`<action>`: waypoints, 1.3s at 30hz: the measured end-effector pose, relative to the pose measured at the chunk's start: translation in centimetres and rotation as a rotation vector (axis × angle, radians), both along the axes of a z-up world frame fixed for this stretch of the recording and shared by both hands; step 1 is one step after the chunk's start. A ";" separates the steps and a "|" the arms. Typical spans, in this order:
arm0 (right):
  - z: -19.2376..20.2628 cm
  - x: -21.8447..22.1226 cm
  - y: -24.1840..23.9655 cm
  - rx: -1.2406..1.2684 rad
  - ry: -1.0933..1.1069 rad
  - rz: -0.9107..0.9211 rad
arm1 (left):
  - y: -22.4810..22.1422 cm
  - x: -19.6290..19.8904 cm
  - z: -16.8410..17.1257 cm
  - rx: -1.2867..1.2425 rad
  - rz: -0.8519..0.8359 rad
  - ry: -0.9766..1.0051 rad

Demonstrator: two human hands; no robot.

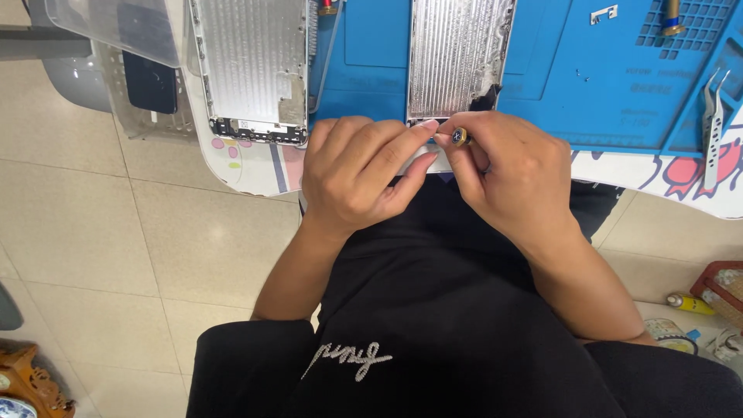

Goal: Replacing internal components and reassembling a mobile phone.

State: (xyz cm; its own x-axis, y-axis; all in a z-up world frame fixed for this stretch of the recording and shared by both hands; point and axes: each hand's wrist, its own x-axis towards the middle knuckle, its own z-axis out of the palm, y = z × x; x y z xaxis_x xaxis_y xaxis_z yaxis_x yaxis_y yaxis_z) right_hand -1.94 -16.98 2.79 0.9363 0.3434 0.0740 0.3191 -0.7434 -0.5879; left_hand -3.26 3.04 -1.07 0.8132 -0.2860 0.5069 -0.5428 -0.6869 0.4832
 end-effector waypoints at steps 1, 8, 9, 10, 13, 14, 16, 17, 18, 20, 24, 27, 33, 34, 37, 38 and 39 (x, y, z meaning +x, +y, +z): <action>0.1 0.0 0.0 0.000 0.003 0.002 | 0.1 -0.1 0.0 0.000 0.002 0.003; 0.3 -0.1 0.0 -0.068 -0.014 0.070 | 0.5 -0.4 -0.5 -0.151 -0.033 -0.036; 0.3 0.1 -0.2 -0.104 -0.029 0.094 | 0.5 -0.3 -0.7 -0.176 -0.019 -0.109; 0.4 0.1 -0.1 -0.106 -0.031 0.093 | 0.5 -0.2 -0.6 -0.177 -0.020 -0.111; 0.8 0.2 0.0 -0.074 -0.038 0.109 | 0.5 -0.4 -0.7 -0.142 -0.036 -0.102; 1.1 0.4 0.1 -0.108 -0.033 0.115 | 0.6 -0.5 -0.8 -0.127 -0.046 -0.098; 1.2 0.6 0.2 -0.139 -0.028 0.121 | 0.5 -0.3 -0.6 -0.112 -0.057 -0.095; 1.1 0.6 0.1 -0.140 -0.042 0.126 | 0.4 -0.2 -0.2 -0.064 -0.038 -0.081; 1.1 0.5 0.0 -0.141 -0.056 0.130 | 0.2 0.0 0.1 -0.017 -0.019 -0.067; 2.2 1.2 0.8 -0.157 -0.090 0.143 | 0.2 -0.1 -0.1 -0.027 -0.021 -0.072; 3.2 1.8 1.3 -0.185 -0.186 0.174 | 0.2 -0.3 -0.4 -0.008 -0.016 -0.063; 3.6 2.1 0.9 -0.217 -0.168 0.193 | 0.1 -0.3 -0.7 0.013 -0.018 -0.057; 1.5 1.1 -1.4 -0.053 0.054 0.190 | 0.1 -0.2 0.0 -0.012 -0.010 -0.026; 1.8 1.3 -1.2 -0.051 0.056 0.190 | 0.1 -0.2 0.0 -0.010 -0.010 -0.025; 2.2 1.7 -0.8 0.034 0.006 0.134 | 0.0 -0.2 -0.2 -0.002 -0.007 -0.017; 2.2 1.5 -0.9 0.031 0.022 0.117 | 0.0 -0.2 -0.5 0.015 -0.004 -0.032; 2.1 1.4 -1.0 0.029 0.036 0.100 | -0.1 -0.2 -0.7 0.033 -0.001 -0.047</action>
State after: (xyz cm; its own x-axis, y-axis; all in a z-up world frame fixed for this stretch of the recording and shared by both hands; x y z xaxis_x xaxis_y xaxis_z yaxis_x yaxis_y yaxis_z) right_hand -0.51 -17.93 4.93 0.8996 0.4336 0.0518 0.3691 -0.6916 -0.6208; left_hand -3.41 2.93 -1.77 0.7883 -0.3039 0.5350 -0.5651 -0.7015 0.4342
